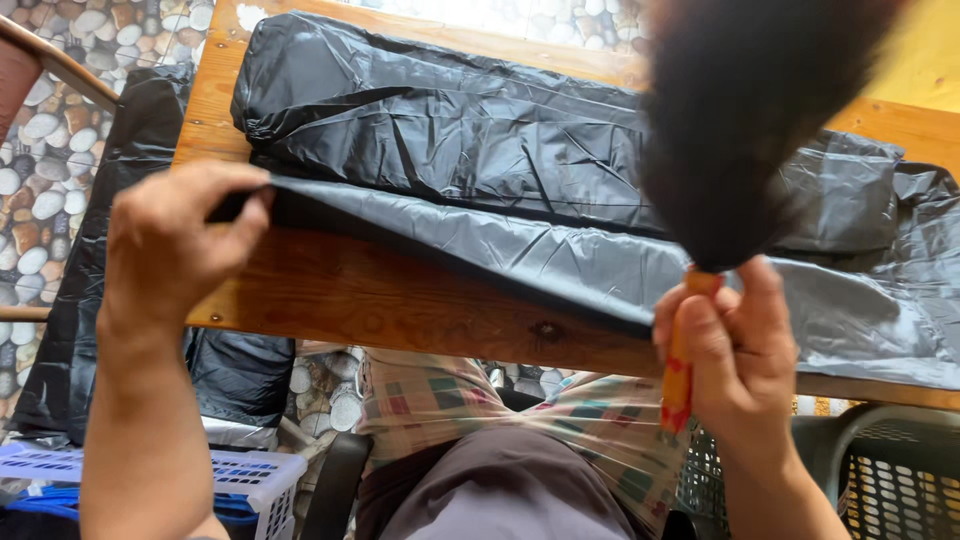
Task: The person folds a large black plastic sheet on a wooden table, using a brush to smooth the surface and pressing the folds with both hands. The folded sheet is then placed into a small black bag and secured with a blue elastic band.
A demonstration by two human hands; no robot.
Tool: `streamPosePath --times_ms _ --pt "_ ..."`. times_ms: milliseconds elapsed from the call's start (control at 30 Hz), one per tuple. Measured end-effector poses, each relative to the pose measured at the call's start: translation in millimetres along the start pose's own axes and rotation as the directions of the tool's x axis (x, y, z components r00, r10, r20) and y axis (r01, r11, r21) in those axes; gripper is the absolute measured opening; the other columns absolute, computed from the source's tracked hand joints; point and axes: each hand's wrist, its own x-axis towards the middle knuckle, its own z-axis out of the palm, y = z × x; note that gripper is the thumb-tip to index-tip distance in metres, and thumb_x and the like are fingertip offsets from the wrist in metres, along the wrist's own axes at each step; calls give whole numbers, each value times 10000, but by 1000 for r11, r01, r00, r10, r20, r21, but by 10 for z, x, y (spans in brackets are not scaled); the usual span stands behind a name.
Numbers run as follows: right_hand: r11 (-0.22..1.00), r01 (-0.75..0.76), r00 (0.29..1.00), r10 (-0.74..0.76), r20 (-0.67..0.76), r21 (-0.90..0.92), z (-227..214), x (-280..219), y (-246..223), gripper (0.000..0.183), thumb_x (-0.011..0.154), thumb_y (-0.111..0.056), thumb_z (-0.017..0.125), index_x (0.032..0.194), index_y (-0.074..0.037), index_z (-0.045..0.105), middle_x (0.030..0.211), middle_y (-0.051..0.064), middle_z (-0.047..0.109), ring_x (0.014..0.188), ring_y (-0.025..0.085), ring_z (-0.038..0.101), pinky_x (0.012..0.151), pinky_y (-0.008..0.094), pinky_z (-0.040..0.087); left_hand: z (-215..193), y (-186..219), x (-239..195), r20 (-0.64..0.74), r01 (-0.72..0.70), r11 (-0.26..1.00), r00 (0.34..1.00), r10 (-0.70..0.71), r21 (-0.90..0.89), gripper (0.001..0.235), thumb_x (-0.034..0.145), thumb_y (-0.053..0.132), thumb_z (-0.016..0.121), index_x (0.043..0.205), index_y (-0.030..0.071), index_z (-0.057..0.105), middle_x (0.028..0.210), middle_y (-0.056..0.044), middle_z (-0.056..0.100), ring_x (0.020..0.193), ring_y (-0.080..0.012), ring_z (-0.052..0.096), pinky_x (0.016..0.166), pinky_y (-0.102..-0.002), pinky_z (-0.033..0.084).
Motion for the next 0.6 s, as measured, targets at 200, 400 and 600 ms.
streamPosePath --times_ms 200,400,600 --pt "993 48 996 -55 -65 -108 -127 -19 -54 538 1106 -141 444 1611 -79 271 1031 124 608 724 189 582 672 303 496 350 -533 680 -45 89 980 996 -82 176 220 1156 276 821 1237 71 825 1020 -147 803 847 -324 752 700 -452 571" --pt "963 -54 993 79 85 -263 -311 -222 113 625 1027 -157 490 1605 -49 275 772 62 575 683 129 582 619 263 515 1090 -1383 842 -170 154 984 976 -136 93 265 1095 267 884 1128 20 796 1167 -150 662 1021 -332 676 890 -429 527" --pt "917 -327 945 310 -110 -228 -624 -442 384 627 984 -132 500 1574 -99 290 781 130 626 197 206 499 183 287 384 1312 -1647 792 -197 84 996 977 -82 -2 283 1078 188 887 1130 -66 774 1167 -177 766 1083 -319 696 957 -403 532"
